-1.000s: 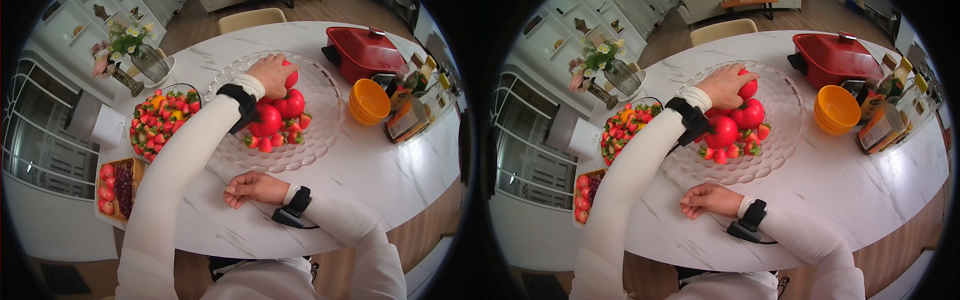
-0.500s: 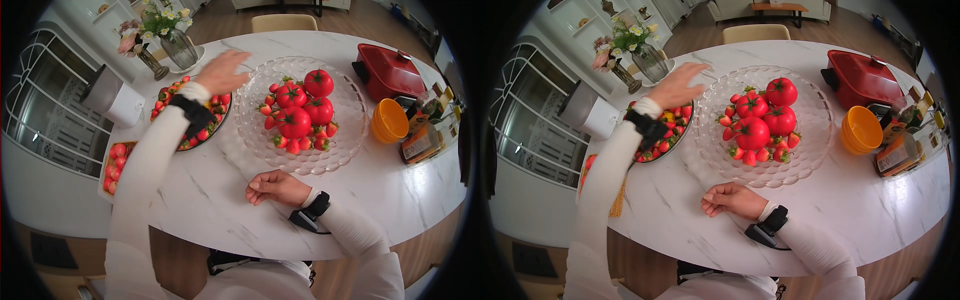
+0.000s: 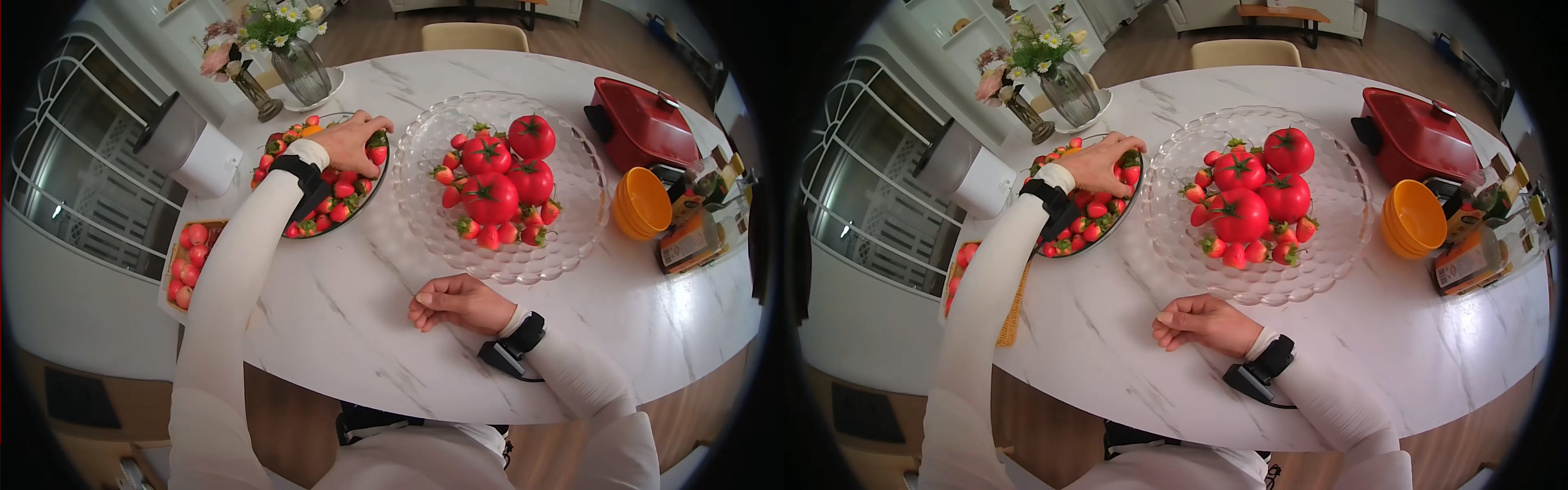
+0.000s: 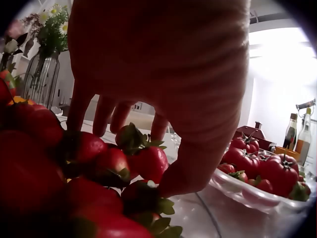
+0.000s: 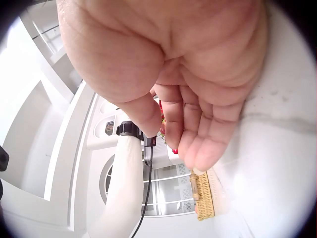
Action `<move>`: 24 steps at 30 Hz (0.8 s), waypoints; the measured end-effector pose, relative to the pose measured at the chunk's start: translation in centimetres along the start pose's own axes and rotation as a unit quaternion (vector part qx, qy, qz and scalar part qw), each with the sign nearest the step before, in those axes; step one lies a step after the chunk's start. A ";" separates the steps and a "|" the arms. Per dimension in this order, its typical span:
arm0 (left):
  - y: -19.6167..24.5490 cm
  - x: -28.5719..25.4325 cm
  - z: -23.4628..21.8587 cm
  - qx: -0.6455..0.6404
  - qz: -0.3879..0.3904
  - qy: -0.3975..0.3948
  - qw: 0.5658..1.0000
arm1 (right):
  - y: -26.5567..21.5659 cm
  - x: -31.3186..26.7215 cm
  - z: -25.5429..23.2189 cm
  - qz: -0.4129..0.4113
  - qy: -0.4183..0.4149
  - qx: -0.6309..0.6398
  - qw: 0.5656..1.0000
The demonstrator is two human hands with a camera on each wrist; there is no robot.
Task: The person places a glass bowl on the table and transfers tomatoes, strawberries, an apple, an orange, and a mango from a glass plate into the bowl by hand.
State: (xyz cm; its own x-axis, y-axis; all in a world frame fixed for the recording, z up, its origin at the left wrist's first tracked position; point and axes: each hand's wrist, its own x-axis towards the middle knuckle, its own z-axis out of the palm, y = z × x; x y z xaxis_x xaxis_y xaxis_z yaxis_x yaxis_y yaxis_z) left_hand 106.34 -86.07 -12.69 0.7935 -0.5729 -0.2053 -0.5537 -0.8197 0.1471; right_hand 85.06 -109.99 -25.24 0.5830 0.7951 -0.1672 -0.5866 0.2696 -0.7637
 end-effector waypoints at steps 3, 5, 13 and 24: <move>-1.0 1.3 0.8 0.013 -0.003 -0.017 1.000 | 0.1 0.0 -0.1 -0.004 -0.003 0.003 1.000; -1.5 1.9 1.4 0.008 0.007 -0.010 1.000 | 0.1 0.0 -0.1 -0.006 -0.005 0.009 1.000; -2.0 2.8 2.1 -0.013 -0.013 0.031 0.999 | 0.3 0.1 -0.2 -0.009 -0.007 0.011 1.000; -2.9 3.0 3.1 0.005 -0.048 0.064 0.997 | 0.4 0.1 -0.2 -0.010 -0.009 0.016 1.000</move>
State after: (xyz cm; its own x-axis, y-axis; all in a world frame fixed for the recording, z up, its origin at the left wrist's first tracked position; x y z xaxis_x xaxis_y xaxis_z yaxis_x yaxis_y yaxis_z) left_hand 109.56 -85.48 -16.70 0.8681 -0.4879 -0.0920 -0.4763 -0.8707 0.1230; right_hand 85.00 -109.86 -25.66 0.5857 0.7982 -0.1405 -0.5926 0.3035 -0.7461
